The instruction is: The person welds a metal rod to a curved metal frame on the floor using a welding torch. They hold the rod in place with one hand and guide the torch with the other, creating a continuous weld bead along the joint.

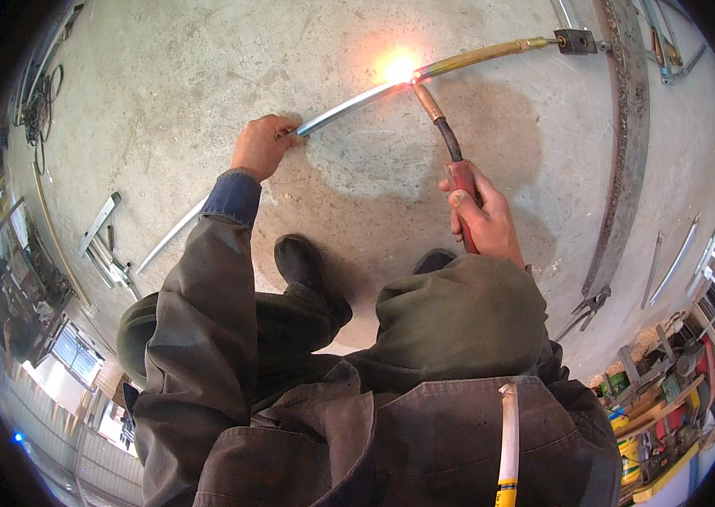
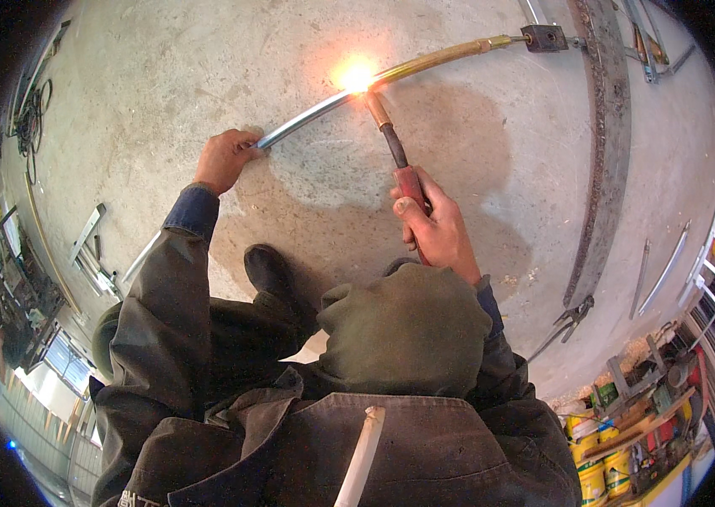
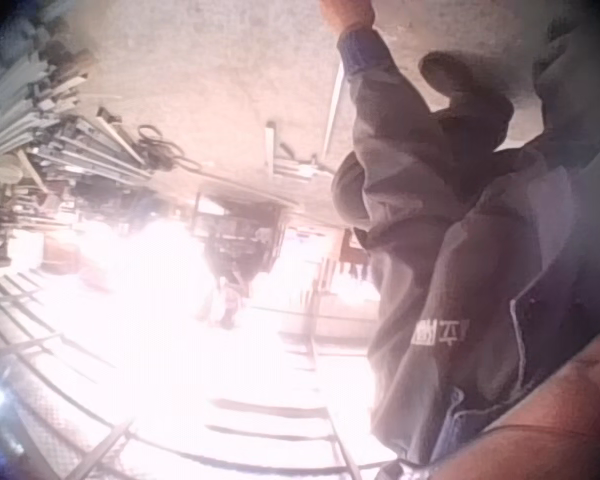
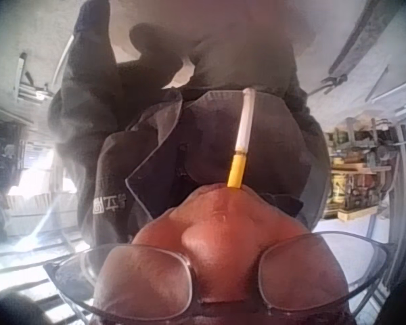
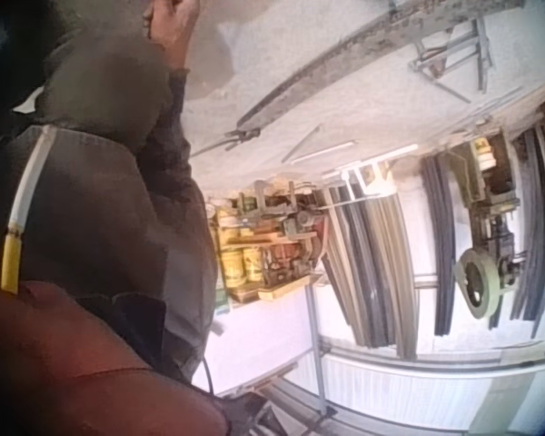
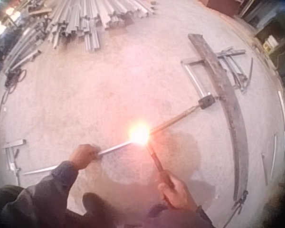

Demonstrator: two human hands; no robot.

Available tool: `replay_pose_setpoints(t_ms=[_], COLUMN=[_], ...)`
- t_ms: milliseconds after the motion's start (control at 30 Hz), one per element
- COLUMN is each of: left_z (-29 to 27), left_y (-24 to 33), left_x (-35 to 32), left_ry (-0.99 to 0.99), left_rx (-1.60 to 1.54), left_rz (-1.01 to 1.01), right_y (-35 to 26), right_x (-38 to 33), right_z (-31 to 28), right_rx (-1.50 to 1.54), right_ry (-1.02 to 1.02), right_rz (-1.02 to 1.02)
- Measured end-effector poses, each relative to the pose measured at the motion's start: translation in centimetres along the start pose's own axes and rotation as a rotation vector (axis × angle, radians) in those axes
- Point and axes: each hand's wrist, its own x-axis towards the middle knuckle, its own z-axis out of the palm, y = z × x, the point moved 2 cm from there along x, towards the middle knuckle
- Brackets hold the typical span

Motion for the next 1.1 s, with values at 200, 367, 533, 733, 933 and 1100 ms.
replay_pose_setpoints(t_ms=[200,367,533,733,933,1100], left_z=[0.0,0.7,0.5,0.3,0.5,0.5], left_y=[0.2,0.1,0.3,0.3,0.7,0.4], left_x=[-0.4,-0.6,-0.5,-0.7,-0.4,-0.4], left_ry=[0.027,0.069,0.067,0.068,0.052,0.04], left_rx=[-0.03,0.009,-0.015,-0.046,-0.104,-0.042], left_rz=[-0.019,-0.031,-0.023,-0.027,-0.06,-0.152], right_y=[-0.4,-0.1,-0.4,-0.3,-0.9,0.2], right_x=[0.0,0.2,0.4,0.7,0.6,0.9], right_z=[0.3,0.1,0.3,0.4,0.4,0.3], right_rx=[-0.033,-0.074,-0.081,-0.051,-0.121,-0.116], right_ry=[-0.011,-0.047,-0.012,-0.006,0.033,0.034], right_rz=[0.009,0.031,0.009,-0.017,0.026,0.013])
